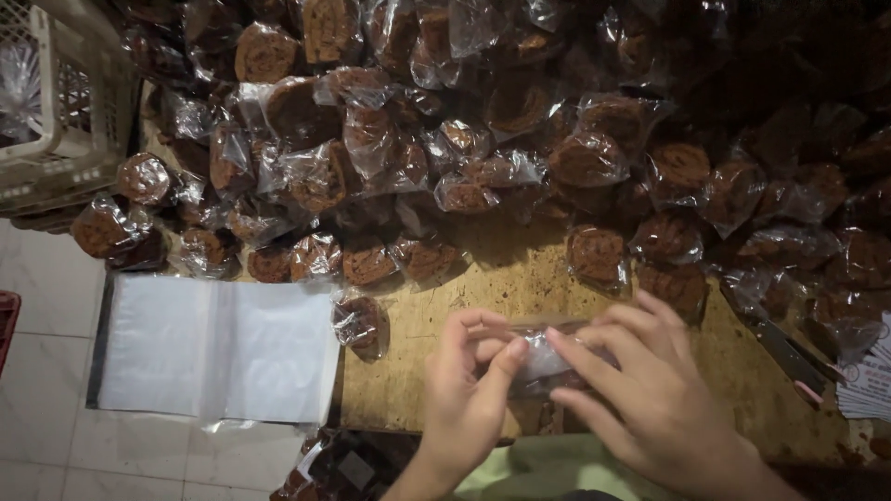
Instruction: Packing individually wrapped bread rolls into larger plastic bags, adding a label, and stapling them shut.
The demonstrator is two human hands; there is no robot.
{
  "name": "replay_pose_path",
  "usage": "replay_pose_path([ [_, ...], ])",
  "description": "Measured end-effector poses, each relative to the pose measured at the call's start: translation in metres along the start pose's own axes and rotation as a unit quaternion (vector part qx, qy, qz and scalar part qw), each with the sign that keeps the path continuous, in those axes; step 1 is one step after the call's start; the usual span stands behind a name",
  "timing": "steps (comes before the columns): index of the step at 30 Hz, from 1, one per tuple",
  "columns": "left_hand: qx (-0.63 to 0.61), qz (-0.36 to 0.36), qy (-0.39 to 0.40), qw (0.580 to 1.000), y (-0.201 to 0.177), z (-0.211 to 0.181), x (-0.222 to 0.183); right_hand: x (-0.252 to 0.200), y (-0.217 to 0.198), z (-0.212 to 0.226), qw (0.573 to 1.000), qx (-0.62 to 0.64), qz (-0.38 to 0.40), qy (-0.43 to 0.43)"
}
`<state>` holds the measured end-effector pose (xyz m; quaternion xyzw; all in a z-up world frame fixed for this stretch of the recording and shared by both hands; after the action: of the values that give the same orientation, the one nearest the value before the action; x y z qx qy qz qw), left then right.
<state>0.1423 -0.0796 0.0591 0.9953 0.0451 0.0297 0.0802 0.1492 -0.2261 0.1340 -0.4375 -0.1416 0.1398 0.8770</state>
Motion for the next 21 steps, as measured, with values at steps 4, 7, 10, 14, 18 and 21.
replay_pose_path([
  [4,0.018,0.064,0.049,0.997,0.010,-0.022,0.007,0.001,-0.010,0.018,0.992,-0.093,-0.052,-0.063],
  [7,0.285,0.160,0.317,0.890,0.036,-0.086,-0.004,0.005,-0.013,0.016,0.994,-0.057,-0.074,-0.050],
  [10,0.412,0.134,0.366,0.824,0.039,-0.092,-0.015,0.006,-0.004,0.001,0.998,-0.015,-0.055,-0.029],
  [14,0.383,0.153,0.382,0.827,0.042,-0.089,-0.015,-0.002,-0.020,-0.029,0.997,0.045,-0.061,-0.016],
  [18,0.355,0.177,0.351,0.848,0.036,-0.082,-0.011,-0.055,-0.058,-0.166,0.976,0.009,-0.158,0.147],
  [21,0.348,0.188,0.346,0.851,0.036,-0.085,-0.006,-0.087,-0.037,-0.273,0.879,-0.235,-0.014,0.414],
])
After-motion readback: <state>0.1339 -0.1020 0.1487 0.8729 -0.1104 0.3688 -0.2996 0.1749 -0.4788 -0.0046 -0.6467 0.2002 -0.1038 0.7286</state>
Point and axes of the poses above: each hand's wrist, its own x-axis towards the middle knuckle, its own y-axis out of the palm, z = x × y, the point moved 10 cm from there along x, towards the middle knuckle, and after that the axes turned 15 degrees about y, right-handed, at the moved point
